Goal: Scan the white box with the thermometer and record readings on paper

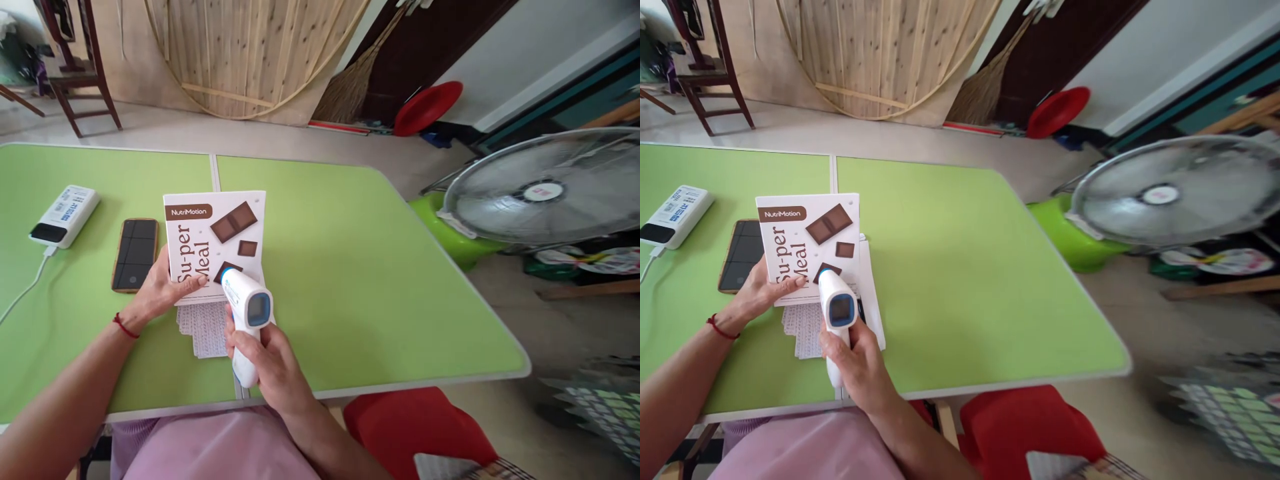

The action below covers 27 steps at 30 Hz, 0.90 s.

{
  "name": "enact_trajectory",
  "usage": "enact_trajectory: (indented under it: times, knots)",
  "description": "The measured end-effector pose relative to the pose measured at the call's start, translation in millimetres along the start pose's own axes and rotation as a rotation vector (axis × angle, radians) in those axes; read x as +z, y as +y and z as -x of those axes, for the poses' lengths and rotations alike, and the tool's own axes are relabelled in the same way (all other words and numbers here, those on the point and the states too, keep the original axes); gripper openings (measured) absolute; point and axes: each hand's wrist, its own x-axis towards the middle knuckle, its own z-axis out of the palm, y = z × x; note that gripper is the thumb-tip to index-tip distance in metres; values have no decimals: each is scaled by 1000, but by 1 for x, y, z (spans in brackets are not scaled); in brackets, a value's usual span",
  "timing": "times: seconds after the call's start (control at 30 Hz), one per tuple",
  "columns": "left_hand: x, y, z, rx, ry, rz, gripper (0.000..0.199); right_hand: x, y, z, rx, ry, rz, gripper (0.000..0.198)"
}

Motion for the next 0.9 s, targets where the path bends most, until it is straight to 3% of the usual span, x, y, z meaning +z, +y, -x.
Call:
enact_trajectory:
  times: [0.4,0.67,0.9]
  knots:
    - [0,-2,0,-4,6,11,66,1,10,-10,96,-16,-108,29]
    - [-1,3,-1,38,10,-139,54,0,11,-12,113,7,-108,32]
    - [0,3,-1,39,6,-111,55,0,13,-10,93,3,-127,30]
